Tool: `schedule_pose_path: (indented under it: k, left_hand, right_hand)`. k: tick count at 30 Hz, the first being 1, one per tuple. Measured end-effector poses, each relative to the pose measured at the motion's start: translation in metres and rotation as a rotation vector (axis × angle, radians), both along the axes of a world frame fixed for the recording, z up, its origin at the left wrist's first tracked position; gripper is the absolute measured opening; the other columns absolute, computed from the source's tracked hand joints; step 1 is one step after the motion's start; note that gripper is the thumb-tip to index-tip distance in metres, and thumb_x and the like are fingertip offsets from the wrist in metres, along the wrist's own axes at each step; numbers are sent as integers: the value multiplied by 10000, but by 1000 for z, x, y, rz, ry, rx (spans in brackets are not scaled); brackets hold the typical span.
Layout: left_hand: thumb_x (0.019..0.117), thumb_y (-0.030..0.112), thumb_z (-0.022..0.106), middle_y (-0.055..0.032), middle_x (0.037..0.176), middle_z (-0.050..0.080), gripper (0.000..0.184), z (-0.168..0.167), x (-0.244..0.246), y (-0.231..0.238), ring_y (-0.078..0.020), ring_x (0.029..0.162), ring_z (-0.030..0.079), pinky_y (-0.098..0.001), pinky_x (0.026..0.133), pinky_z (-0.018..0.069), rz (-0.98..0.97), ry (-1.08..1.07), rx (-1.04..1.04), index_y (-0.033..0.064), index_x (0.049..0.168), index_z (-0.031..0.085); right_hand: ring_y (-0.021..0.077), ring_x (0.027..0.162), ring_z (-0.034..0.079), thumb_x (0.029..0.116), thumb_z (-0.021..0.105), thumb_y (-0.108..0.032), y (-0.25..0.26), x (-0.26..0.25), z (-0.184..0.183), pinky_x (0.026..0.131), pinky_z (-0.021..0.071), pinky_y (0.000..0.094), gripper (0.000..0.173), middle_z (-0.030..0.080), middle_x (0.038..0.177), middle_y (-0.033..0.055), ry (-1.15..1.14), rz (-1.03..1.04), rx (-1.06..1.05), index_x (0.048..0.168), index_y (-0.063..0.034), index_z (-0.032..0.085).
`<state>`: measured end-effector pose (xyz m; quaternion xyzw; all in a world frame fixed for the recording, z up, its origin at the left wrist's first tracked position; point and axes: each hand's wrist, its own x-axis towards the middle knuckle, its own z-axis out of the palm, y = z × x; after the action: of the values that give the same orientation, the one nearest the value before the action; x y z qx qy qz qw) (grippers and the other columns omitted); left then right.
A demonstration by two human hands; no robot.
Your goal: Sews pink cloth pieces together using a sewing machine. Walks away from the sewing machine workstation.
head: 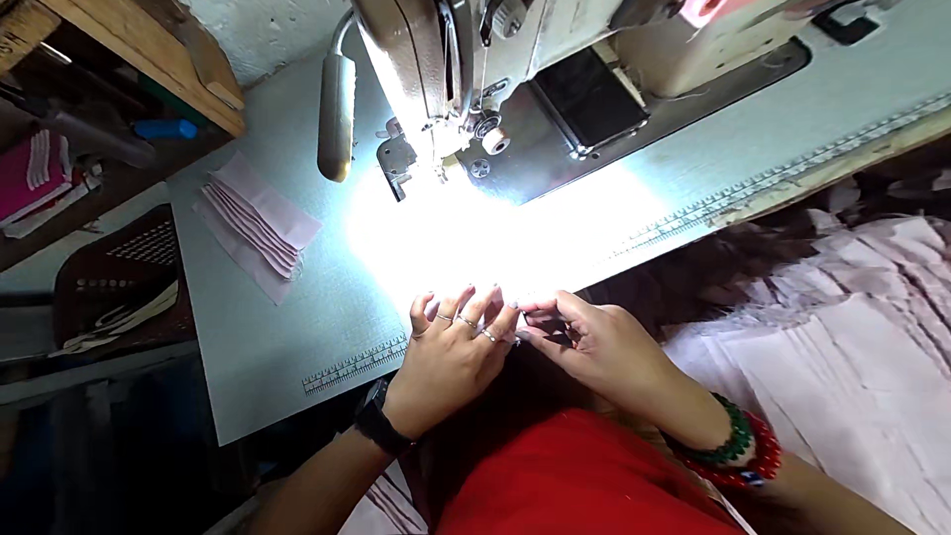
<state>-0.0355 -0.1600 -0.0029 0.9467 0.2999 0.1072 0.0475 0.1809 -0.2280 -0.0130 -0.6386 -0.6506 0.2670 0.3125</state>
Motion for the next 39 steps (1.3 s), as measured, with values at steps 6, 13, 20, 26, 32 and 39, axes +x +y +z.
schedule_pose_path:
  k: [6,13,20,26,32,39]
  left_hand:
    - [964,444,644,-12,1272,673,293,-18,-4,-7,-177,1238,572,-505,1095,285,-4,-247,141,279,1204,673]
    - [983,242,656,7,1194,703,135,-20,-10,-8,-146,1195,585,-469,1075,296,-59,-367,127,267,1057,766]
    - [1028,197,546,49,1403,648,196,-14,-23,-2,-148,1415,465,-480,1144,245,-168,-291,46,199,1026,742]
    - [1049,160,466,62,1396,656,240,-11,-20,2,-108,1417,475,-468,1144,258,-219,-176,0,167,1009,703]
    - [1051,167,483,82,1405,647,241,-10,-20,3,-103,1424,461,-458,1134,267,-212,-176,-23,184,1039,722]
    - [1023,165,511,8,1209,739,198,-10,-26,4,-128,1273,592,-448,1108,311,-253,-280,-46,151,1020,709]
  right_hand:
    - [-15,639,638,987,617,-283,5,-1,-3,578,557,175,229,712,848,-60,276,-9,-72,1150,-137,683]
    - [-27,592,613,989,610,-195,4,0,-1,530,521,131,202,694,805,-81,451,10,-141,1174,-132,662]
    - [-23,585,607,982,600,-151,6,2,-3,523,510,131,178,697,807,-76,546,32,-173,1151,-134,654]
    - [-31,581,599,990,595,-200,3,3,-7,521,510,137,174,685,805,-69,413,42,-122,1140,-136,655]
    - [67,734,675,992,600,-362,-7,1,-7,647,567,282,268,731,894,-34,5,13,64,1162,-163,661]
    - [-5,627,628,997,645,-194,-3,-7,-11,532,517,142,189,720,882,-60,577,-2,-102,1168,-118,615]
